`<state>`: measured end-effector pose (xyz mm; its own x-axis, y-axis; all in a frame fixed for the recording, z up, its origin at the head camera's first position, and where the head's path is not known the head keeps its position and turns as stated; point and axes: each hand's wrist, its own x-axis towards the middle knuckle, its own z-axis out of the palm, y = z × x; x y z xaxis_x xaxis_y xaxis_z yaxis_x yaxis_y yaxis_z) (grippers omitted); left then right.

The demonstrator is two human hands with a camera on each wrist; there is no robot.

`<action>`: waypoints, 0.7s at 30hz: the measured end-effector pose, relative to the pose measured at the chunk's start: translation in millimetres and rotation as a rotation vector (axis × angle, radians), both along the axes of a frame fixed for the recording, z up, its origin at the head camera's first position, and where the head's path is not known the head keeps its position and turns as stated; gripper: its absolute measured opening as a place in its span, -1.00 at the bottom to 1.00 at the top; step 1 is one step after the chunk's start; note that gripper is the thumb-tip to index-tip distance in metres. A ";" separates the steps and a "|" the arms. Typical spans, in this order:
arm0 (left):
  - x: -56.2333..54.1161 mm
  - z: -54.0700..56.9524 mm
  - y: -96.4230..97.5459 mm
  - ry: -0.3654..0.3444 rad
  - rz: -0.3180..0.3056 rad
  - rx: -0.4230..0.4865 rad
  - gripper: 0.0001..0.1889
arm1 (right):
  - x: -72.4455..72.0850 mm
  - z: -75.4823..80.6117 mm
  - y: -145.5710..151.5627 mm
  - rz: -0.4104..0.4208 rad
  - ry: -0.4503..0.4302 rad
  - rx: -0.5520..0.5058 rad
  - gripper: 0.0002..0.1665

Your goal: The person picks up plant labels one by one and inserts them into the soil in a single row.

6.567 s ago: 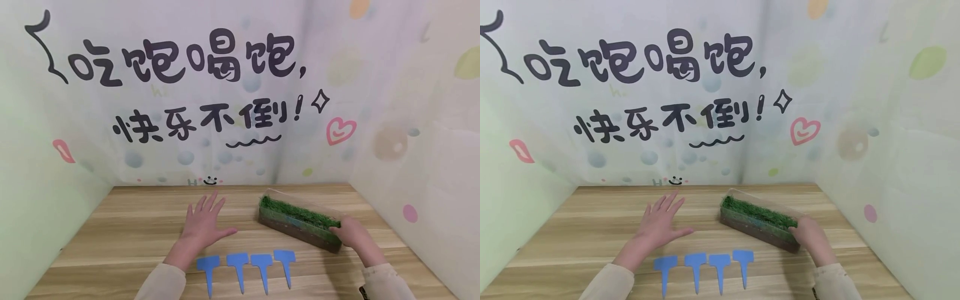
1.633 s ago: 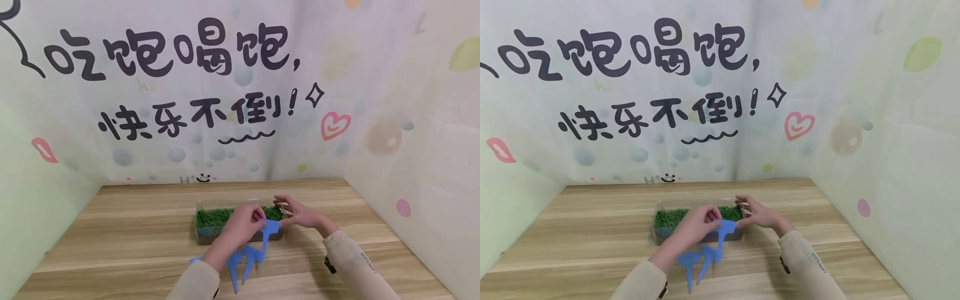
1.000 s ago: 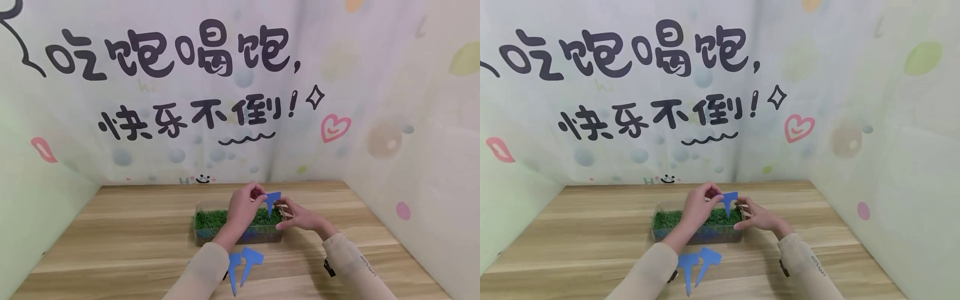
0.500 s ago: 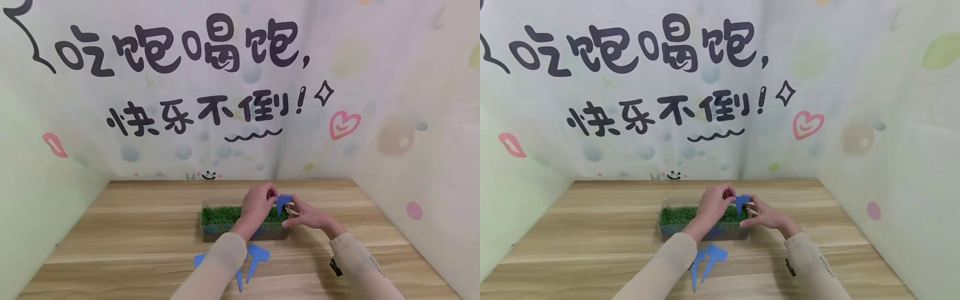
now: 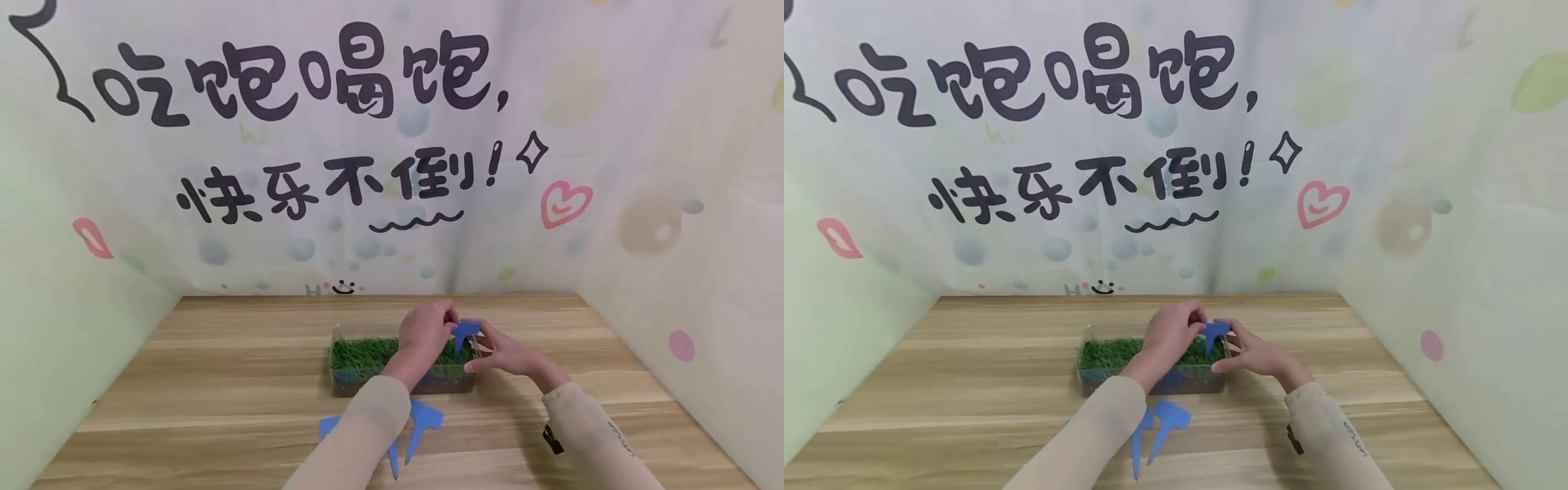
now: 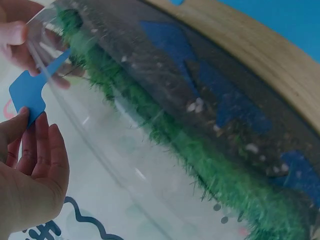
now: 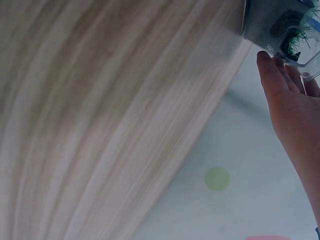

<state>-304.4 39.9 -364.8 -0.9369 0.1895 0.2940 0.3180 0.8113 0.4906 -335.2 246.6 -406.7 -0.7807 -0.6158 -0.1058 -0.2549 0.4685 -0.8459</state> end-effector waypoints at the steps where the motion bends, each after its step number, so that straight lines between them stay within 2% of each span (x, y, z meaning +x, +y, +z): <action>1: 0.0 -1.0 0.6 -0.009 0.002 -0.012 -0.98 | 0.0 -0.2 0.4 0.001 0.001 -0.002 0.00; 5: 0.8 -5.3 2.7 -0.039 -0.001 -0.066 -0.97 | 1.1 -0.6 1.4 0.016 0.008 -0.013 0.02; 9: -0.2 -4.9 4.5 -0.061 0.002 -0.087 -0.96 | 1.0 -0.1 3.4 0.030 0.024 -0.020 0.03; 21: -3.7 -7.8 3.4 -0.092 0.013 -0.060 -0.97 | 1.5 2.3 2.0 0.027 0.037 -0.002 0.03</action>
<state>-308.2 43.3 -372.5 -0.9618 0.1916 0.1956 0.2632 0.8437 0.4679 -333.8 248.6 -404.4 -0.7671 -0.6370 -0.0760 -0.2985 0.4593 -0.8366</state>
